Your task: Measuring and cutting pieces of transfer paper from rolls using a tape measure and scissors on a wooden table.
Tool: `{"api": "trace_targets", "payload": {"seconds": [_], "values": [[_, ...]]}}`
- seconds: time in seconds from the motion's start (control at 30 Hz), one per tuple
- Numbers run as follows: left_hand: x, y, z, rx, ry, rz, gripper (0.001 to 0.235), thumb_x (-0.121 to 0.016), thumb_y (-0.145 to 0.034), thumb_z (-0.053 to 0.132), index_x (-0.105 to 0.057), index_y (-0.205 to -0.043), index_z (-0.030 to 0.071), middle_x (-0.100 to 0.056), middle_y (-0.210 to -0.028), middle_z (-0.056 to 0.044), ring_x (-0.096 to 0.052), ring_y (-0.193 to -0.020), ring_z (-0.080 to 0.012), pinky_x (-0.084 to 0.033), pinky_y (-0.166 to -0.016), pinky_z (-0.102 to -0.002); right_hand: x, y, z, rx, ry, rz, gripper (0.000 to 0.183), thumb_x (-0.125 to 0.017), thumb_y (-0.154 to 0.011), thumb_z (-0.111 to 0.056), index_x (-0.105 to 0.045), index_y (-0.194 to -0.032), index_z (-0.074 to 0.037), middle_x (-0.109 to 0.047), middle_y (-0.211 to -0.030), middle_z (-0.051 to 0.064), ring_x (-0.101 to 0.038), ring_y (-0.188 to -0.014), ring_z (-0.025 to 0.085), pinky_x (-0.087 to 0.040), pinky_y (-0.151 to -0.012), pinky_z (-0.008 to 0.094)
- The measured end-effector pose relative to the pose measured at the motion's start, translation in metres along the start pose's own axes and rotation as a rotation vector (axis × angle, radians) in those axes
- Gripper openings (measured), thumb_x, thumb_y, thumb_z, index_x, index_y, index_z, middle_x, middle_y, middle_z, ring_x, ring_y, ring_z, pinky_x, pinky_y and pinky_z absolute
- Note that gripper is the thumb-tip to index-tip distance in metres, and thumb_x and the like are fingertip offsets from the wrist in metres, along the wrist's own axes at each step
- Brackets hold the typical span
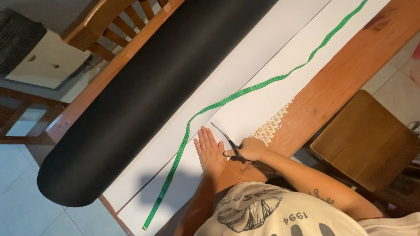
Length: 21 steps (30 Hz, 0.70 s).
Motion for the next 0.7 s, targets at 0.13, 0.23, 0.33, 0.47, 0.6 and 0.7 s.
{"api": "trace_targets", "payload": {"seconds": [0.13, 0.23, 0.33, 0.47, 0.6, 0.7], "values": [[0.006, 0.0, 0.002, -0.006, 0.031, 0.022, 0.073, -0.041, -0.104, 0.036, -0.015, -0.161, -0.002, -0.014, -0.17, -0.022, -0.01, -0.159, -0.0339, 0.001, -0.128, -0.054, 0.0, -0.006, 0.005, -0.006, -0.032, 0.004, 0.069, -0.057, -0.079, -0.068, -0.08, -0.082, -0.003, -0.075, -0.086, 0.022, -0.072, -0.101, 0.043, -0.055, -0.088, 0.051], [0.011, 0.0, 0.003, -0.005, 0.042, 0.017, 0.072, -0.039, -0.105, 0.036, -0.015, -0.161, -0.003, -0.013, -0.17, -0.022, -0.01, -0.159, -0.0342, 0.001, -0.128, -0.054, -0.013, -0.03, 0.024, 0.004, -0.116, -0.003, 0.068, -0.06, -0.077, -0.07, -0.077, -0.064, -0.006, -0.069, -0.059, 0.014, -0.075, -0.08, 0.035, -0.057, -0.079, 0.043], [0.01, -0.001, 0.003, -0.003, 0.037, 0.011, 0.072, -0.039, -0.105, 0.035, -0.014, -0.161, -0.003, -0.013, -0.17, -0.022, -0.009, -0.159, -0.034, 0.002, -0.128, -0.053, -0.012, -0.03, 0.021, 0.014, -0.132, -0.012, 0.066, -0.06, -0.076, -0.072, -0.073, -0.053, -0.012, -0.062, -0.044, 0.005, -0.074, -0.062, 0.027, -0.057, -0.071, 0.038], [0.012, 0.0, 0.004, -0.013, 0.064, 0.032, 0.075, -0.044, -0.103, 0.034, -0.015, -0.16, -0.004, -0.013, -0.17, -0.023, -0.01, -0.158, -0.035, 0.002, -0.128, -0.054, -0.003, -0.021, 0.007, 0.011, -0.039, -0.021, 0.064, -0.053, -0.079, -0.071, -0.071, -0.045, -0.02, -0.06, -0.04, 0.001, -0.073, -0.059, 0.028, -0.056, -0.067, 0.038], [0.01, 0.001, 0.002, -0.018, 0.084, 0.056, 0.074, -0.044, -0.103, 0.032, -0.014, -0.16, -0.004, -0.013, -0.17, -0.024, -0.011, -0.158, -0.036, 0.002, -0.128, -0.054, -0.005, -0.024, 0.006, 0.024, -0.066, -0.015, 0.063, -0.055, -0.079, -0.067, -0.074, -0.049, -0.015, -0.061, -0.041, 0.004, -0.074, -0.061, 0.03, -0.056, -0.069, 0.04], [0.012, 0.0, 0.001, -0.012, 0.108, 0.084, 0.072, -0.042, -0.104, 0.033, -0.016, -0.16, -0.005, -0.015, -0.169, -0.024, -0.013, -0.158, -0.0356, 0.0, -0.128, -0.053, -0.013, -0.033, 0.018, 0.011, -0.122, 0.01, 0.056, -0.062, -0.078, -0.06, -0.073, -0.048, -0.014, -0.06, -0.039, 0.002, -0.072, -0.052, 0.025, -0.056, -0.063, 0.036]]}}
Point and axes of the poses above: each hand's wrist, its own y-axis away from the middle knuckle, its own x-axis out of the back of the hand, z = x × y, the point moved 5 cm from there along -y, towards the middle knuckle
